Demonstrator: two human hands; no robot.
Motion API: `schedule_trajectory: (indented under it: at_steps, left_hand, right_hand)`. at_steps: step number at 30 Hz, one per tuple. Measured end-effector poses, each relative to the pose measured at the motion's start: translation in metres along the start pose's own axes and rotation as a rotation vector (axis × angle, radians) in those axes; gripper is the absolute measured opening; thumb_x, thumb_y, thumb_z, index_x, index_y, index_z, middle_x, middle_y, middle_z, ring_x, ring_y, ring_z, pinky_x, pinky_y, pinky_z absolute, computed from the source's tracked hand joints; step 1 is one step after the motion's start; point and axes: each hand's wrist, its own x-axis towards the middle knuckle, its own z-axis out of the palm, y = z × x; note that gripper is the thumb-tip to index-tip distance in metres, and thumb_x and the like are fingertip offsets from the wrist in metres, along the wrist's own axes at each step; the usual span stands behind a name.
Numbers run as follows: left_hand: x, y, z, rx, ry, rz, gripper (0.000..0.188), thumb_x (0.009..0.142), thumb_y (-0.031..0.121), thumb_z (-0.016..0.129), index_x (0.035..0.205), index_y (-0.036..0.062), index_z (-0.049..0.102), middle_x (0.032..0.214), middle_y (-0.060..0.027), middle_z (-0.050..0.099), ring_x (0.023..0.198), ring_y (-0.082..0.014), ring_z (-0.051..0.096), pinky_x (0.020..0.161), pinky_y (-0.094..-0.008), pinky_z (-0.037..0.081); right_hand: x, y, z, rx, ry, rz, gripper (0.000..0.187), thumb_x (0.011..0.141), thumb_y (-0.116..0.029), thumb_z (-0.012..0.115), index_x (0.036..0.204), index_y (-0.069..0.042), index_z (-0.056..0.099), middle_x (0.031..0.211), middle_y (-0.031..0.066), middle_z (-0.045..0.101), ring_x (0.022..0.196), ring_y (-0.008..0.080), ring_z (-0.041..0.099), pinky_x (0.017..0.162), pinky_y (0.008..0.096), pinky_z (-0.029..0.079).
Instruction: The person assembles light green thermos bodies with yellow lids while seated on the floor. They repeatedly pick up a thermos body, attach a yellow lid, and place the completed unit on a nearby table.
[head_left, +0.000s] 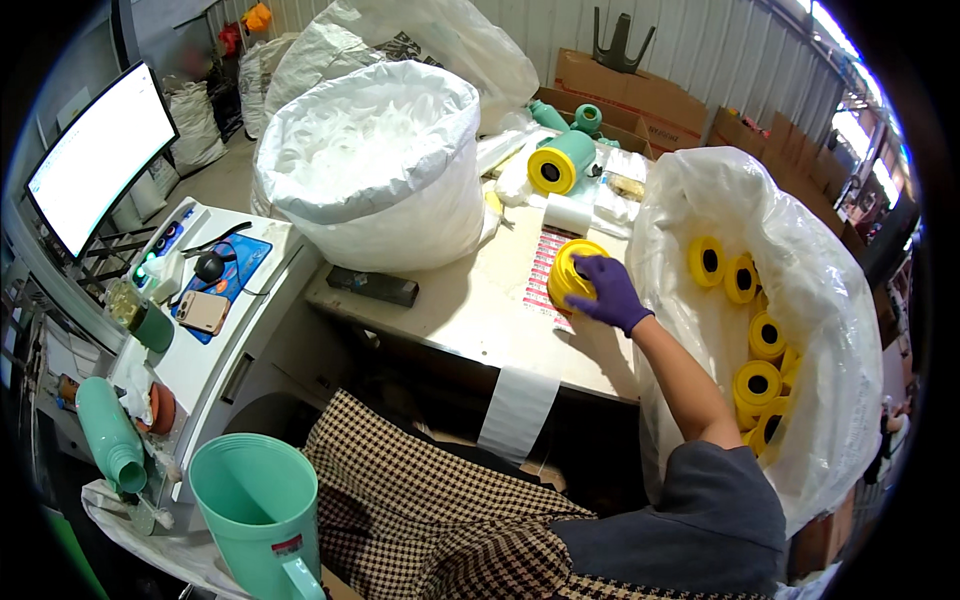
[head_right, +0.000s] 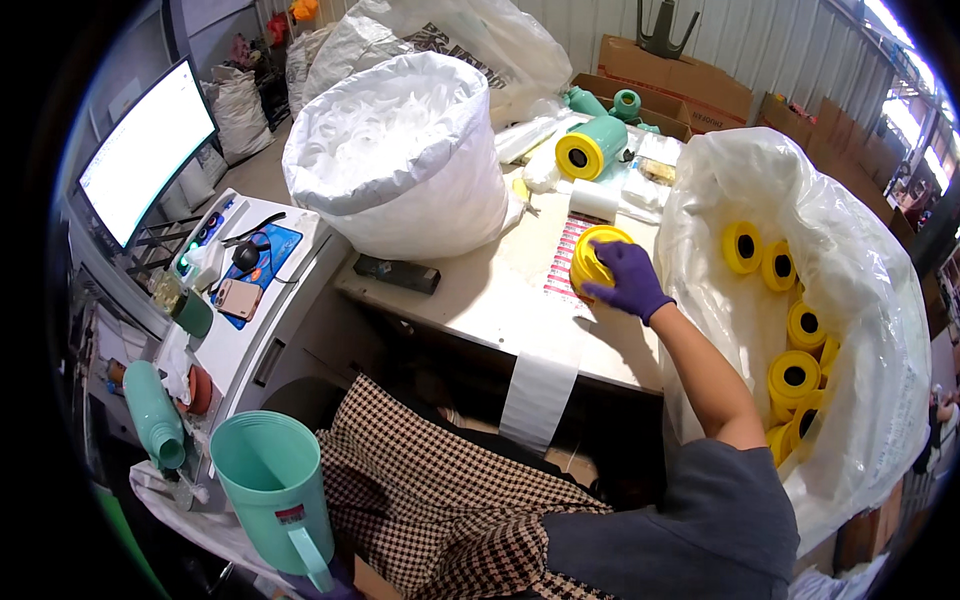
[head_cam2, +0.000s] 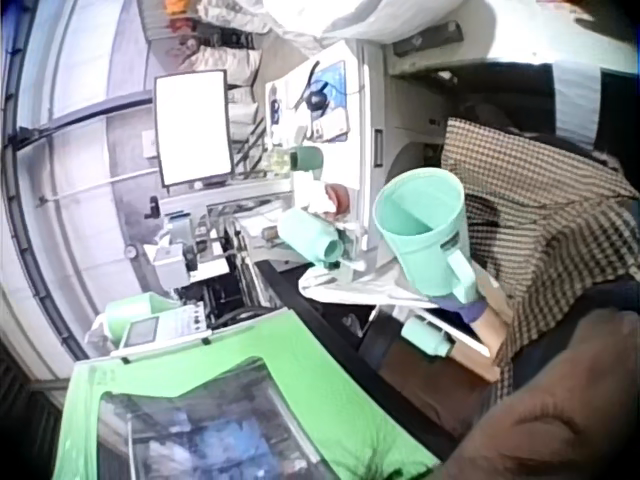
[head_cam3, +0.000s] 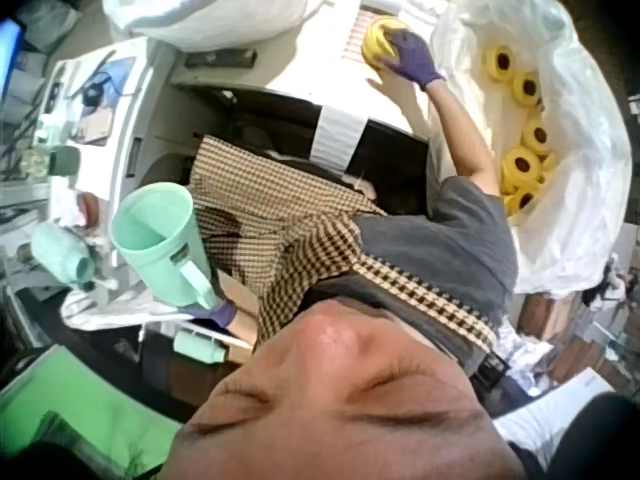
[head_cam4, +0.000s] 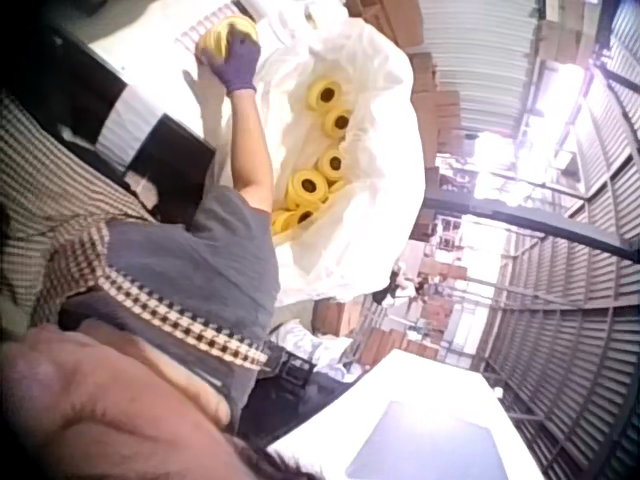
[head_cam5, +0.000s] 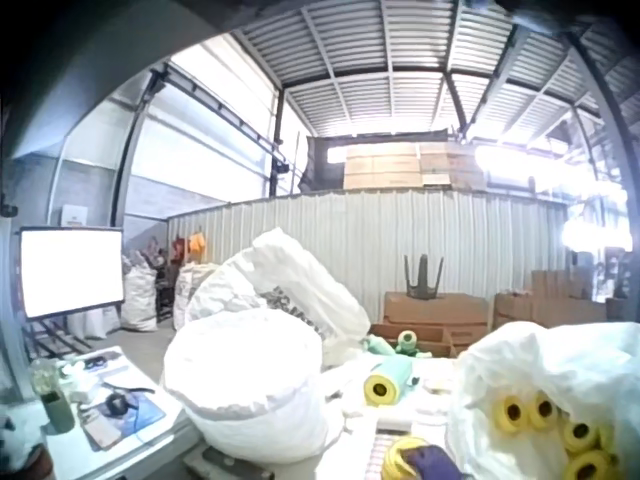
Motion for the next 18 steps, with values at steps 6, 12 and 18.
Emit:
schedule_trajectory:
  at_steps: [6, 12, 18]
  left_hand:
    - [-0.006, 0.019, 0.012, 0.339, -0.120, 0.378, 0.073, 0.095, 0.041, 0.065, 0.150, 0.0004, 0.040, 0.147, -0.0192, 0.050, 0.129, -0.0314, 0.054, 0.107, -0.0451, 0.046]
    - [-0.011, 0.008, 0.033, -1.071, 0.117, -0.496, 0.050, 0.106, 0.035, 0.044, 0.143, 0.0024, 0.049, 0.142, -0.0158, 0.055, 0.127, -0.0306, 0.056, 0.107, -0.0444, 0.047]
    - [-0.017, 0.050, 0.055, -0.774, -0.077, -0.232, 0.039, 0.108, 0.030, 0.040, 0.133, 0.0042, 0.054, 0.129, -0.0140, 0.062, 0.114, -0.0262, 0.063, 0.097, -0.0408, 0.054]
  right_hand:
    - [-0.001, 0.022, 0.027, -0.461, 0.173, -0.188, 0.054, 0.085, -0.029, 0.073, 0.133, -0.007, 0.062, 0.105, 0.0182, 0.065, 0.097, 0.0356, 0.060, 0.096, 0.0506, 0.045]
    - [0.043, -0.099, -0.030, 0.547, 0.589, -0.003, 0.049, 0.100, -0.017, 0.061, 0.143, 0.003, 0.051, 0.112, 0.0150, 0.065, 0.102, 0.0260, 0.064, 0.093, 0.0384, 0.050]
    - [0.011, -0.308, 0.034, 1.016, 0.044, -0.349, 0.070, 0.102, -0.043, 0.058, 0.152, 0.003, 0.041, 0.128, 0.0156, 0.057, 0.107, 0.0262, 0.055, 0.099, 0.0382, 0.043]
